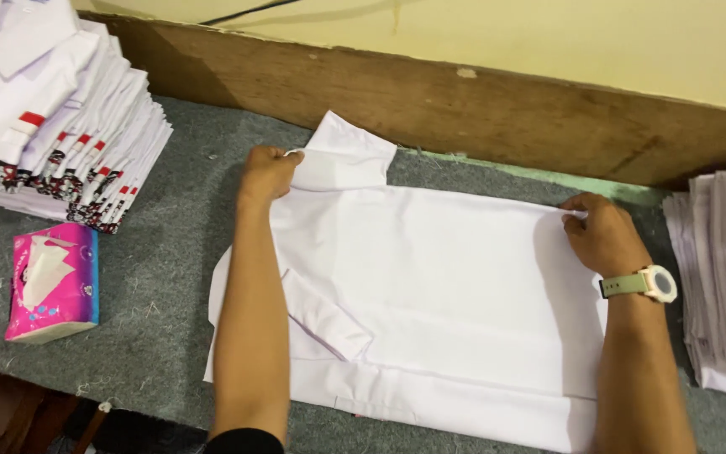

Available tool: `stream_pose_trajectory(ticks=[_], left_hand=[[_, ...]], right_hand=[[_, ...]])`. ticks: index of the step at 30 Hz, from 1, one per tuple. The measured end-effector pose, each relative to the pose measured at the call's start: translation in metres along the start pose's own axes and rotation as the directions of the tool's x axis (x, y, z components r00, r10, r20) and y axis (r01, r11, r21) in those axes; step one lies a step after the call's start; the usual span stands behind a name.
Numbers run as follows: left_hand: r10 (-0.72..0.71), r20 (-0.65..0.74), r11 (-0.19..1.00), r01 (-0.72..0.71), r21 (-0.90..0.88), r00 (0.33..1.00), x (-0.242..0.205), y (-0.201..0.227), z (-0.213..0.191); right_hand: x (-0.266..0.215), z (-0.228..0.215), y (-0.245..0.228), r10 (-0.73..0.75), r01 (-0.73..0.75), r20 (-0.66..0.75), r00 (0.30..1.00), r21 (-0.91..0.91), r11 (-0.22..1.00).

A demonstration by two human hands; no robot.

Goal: Folding a white collared shirt on a flat work surface

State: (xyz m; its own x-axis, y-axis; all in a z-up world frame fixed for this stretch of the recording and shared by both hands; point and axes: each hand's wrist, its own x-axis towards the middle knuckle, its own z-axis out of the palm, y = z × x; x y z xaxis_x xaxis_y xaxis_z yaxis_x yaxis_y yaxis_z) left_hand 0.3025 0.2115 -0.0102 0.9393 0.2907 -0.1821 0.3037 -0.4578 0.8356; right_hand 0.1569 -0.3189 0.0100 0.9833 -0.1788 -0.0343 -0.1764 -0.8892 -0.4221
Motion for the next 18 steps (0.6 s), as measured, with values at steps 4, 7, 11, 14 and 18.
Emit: stream_pose_trajectory(ticks=[4, 7, 11, 14, 18], left_hand=[[-0.158, 0.153, 0.986, 0.148, 0.077, 0.976, -0.019, 0.024, -0.024], [-0.054, 0.232, 0.997, 0.040, 0.063, 0.971, -0.033, 0.025, -0.045], [0.045, 0.386, 0.997, -0.067, 0.043, 0.921, -0.058, 0.025, -0.078], [-0.017, 0.427, 0.975, -0.079, 0.205, 0.904, -0.092, 0.036, -0.093], [0.054, 0.531, 0.980, -0.146, 0.133, 0.846, -0.103, 0.023, -0.102]], right_hand=[[-0.007, -0.004, 0.009, -0.174, 0.171, -0.029, 0.984, -0.090, 0.981], [-0.031, -0.016, -0.006, -0.097, 0.096, -0.001, 0.995, -0.149, 0.984], [-0.060, -0.023, -0.008, -0.169, 0.144, -0.076, 0.983, -0.264, 0.954], [-0.080, -0.019, 0.000, -0.190, 0.155, -0.072, 0.979, -0.339, 0.928], [-0.101, -0.018, 0.001, -0.216, 0.152, -0.090, 0.972, -0.454, 0.878]])
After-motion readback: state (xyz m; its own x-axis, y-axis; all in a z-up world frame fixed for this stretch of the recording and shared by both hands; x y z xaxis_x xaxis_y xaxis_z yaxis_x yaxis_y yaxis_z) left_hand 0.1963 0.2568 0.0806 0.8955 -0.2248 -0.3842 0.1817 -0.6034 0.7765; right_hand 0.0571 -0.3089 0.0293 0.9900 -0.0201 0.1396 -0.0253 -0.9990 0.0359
